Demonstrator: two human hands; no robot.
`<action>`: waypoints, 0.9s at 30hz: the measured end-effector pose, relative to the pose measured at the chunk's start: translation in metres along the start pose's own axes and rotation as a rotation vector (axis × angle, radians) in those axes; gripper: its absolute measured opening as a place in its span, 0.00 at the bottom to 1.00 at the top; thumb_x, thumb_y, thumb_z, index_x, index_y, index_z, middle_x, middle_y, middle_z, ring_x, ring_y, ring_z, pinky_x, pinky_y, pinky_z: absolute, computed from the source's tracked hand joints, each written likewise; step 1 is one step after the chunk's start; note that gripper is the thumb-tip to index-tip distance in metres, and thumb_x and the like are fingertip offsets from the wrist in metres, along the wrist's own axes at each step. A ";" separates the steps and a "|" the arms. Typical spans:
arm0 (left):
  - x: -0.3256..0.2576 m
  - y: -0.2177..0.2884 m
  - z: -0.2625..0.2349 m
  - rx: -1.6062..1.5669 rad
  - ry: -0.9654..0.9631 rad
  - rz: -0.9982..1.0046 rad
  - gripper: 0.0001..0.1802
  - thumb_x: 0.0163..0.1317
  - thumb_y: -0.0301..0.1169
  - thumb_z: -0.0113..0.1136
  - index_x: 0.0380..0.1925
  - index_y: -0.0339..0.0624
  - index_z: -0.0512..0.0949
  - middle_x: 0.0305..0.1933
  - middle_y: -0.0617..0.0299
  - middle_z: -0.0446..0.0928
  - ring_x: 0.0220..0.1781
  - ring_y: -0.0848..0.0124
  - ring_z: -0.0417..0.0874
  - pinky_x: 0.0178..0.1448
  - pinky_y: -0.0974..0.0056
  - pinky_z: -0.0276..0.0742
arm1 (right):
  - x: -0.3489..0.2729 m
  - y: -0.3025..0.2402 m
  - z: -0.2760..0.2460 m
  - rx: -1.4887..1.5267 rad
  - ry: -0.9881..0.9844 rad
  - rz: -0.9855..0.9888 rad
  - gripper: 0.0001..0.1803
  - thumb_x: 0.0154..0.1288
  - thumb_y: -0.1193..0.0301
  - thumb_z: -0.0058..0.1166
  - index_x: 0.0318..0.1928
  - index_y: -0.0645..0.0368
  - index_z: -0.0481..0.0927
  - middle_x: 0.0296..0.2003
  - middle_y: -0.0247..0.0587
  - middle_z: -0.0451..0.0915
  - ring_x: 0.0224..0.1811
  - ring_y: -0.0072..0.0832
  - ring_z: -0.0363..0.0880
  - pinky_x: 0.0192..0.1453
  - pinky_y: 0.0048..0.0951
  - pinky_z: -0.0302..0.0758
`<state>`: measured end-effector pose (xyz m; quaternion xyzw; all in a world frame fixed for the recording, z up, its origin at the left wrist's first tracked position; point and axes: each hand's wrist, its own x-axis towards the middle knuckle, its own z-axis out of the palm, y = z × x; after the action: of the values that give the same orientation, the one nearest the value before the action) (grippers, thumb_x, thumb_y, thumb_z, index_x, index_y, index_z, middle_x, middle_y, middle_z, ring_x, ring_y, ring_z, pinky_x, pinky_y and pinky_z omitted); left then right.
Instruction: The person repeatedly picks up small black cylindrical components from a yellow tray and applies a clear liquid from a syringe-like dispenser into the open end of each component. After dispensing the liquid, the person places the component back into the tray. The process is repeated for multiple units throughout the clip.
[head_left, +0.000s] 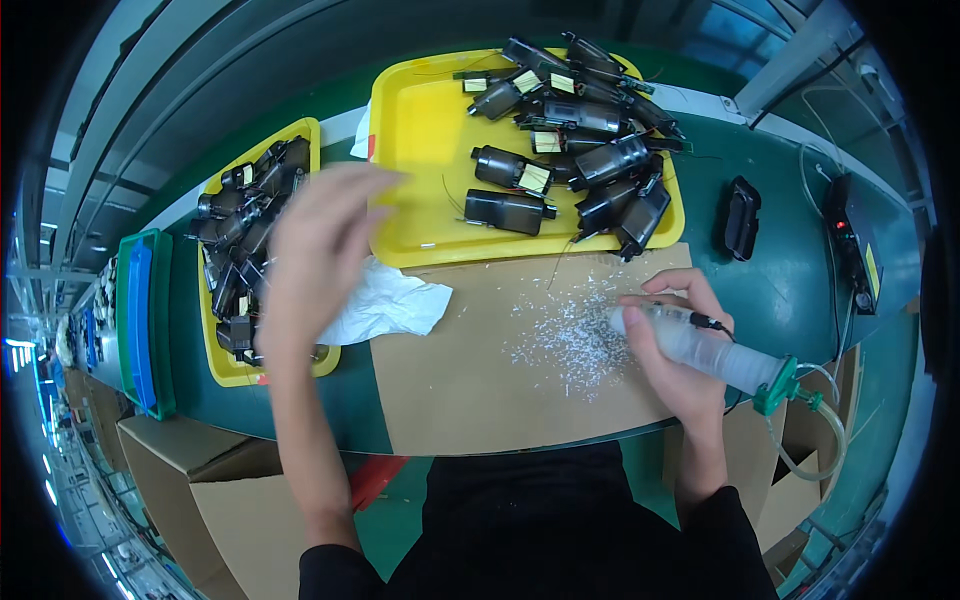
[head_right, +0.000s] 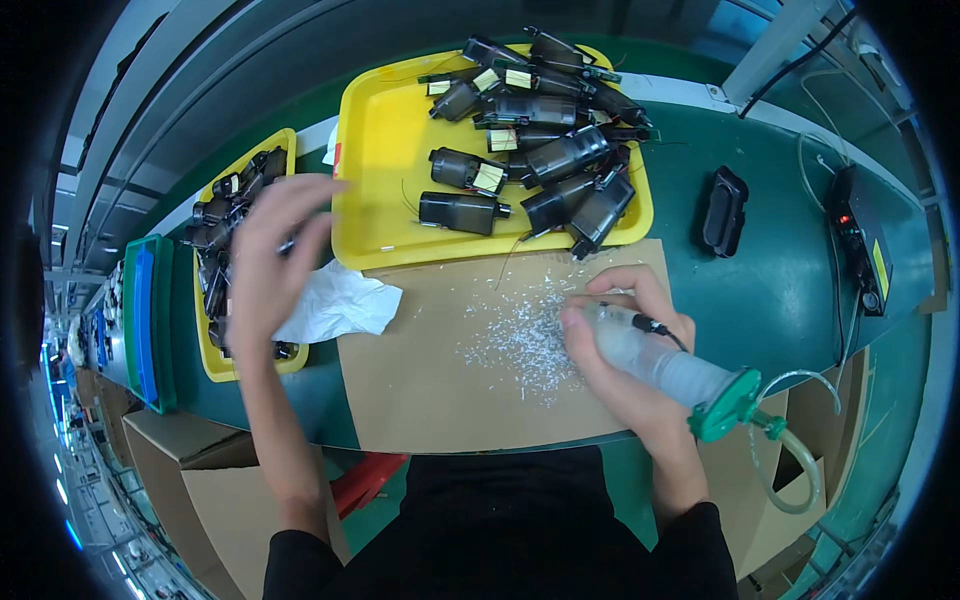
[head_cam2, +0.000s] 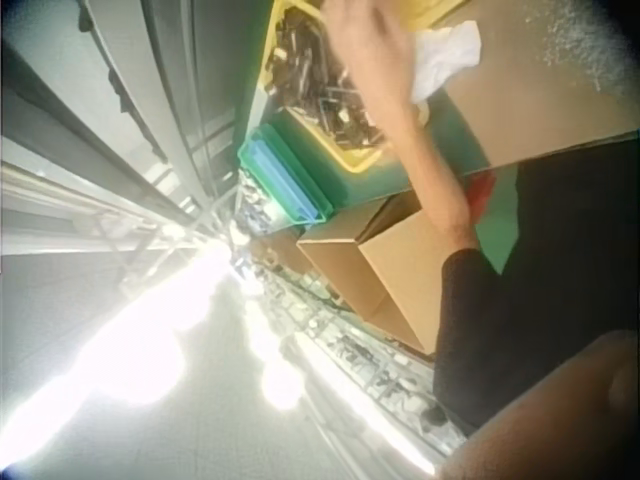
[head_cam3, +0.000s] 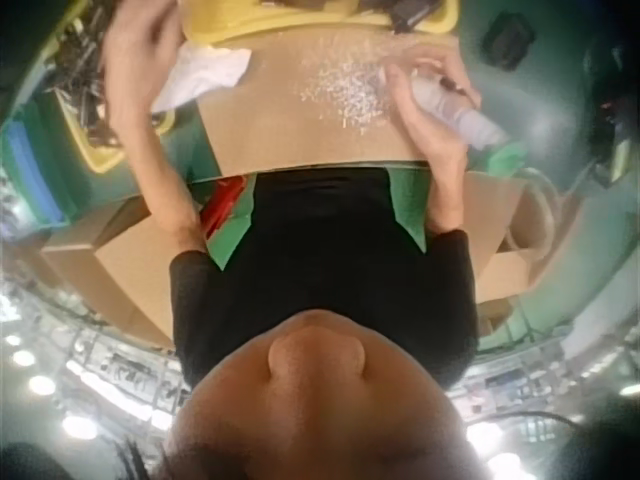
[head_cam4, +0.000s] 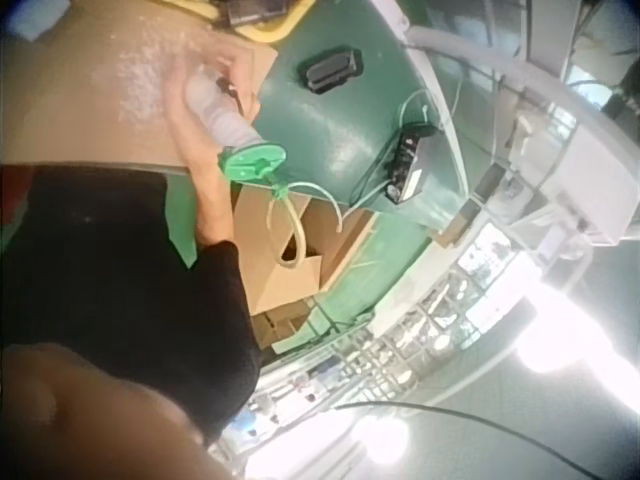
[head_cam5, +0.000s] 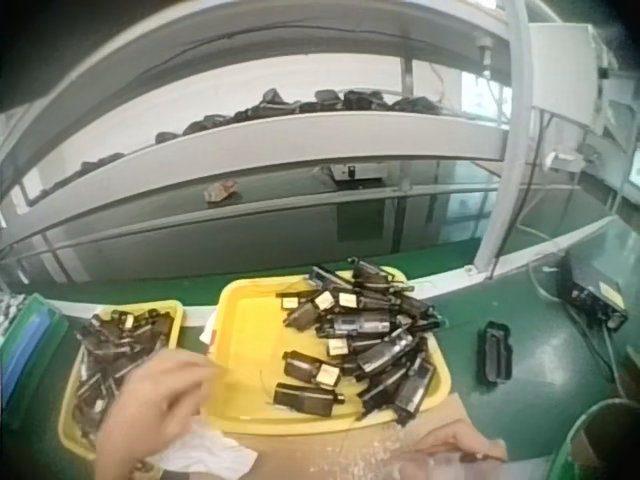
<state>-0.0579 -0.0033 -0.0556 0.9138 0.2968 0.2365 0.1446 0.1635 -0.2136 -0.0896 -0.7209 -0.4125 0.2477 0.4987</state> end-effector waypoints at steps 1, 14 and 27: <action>0.010 0.007 0.021 -0.055 -0.091 0.142 0.15 0.49 0.19 0.57 0.40 0.39 0.79 0.43 0.55 0.77 0.48 0.59 0.76 0.53 0.61 0.71 | 0.000 0.001 -0.003 0.007 0.039 -0.018 0.14 0.52 0.75 0.61 0.38 0.60 0.71 0.28 0.41 0.83 0.31 0.21 0.81 0.36 0.19 0.75; 0.037 0.028 0.057 -0.110 -0.150 0.100 0.20 0.45 0.20 0.61 0.43 0.38 0.74 0.38 0.57 0.76 0.43 0.64 0.77 0.51 0.64 0.71 | -0.005 -0.008 -0.013 0.119 0.151 -0.070 0.14 0.53 0.77 0.59 0.39 0.62 0.69 0.29 0.45 0.83 0.33 0.22 0.82 0.38 0.19 0.74; 0.002 0.019 0.052 -1.574 -0.052 -0.350 0.30 0.55 0.34 0.58 0.56 0.31 0.63 0.48 0.49 0.73 0.41 0.60 0.80 0.48 0.62 0.74 | 0.000 -0.031 -0.002 0.243 0.114 -0.220 0.14 0.55 0.75 0.57 0.37 0.65 0.65 0.28 0.49 0.79 0.37 0.32 0.82 0.38 0.24 0.77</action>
<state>-0.0207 -0.0234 -0.0914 0.4895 0.1788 0.3288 0.7876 0.1542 -0.2093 -0.0602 -0.6185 -0.4269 0.1983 0.6291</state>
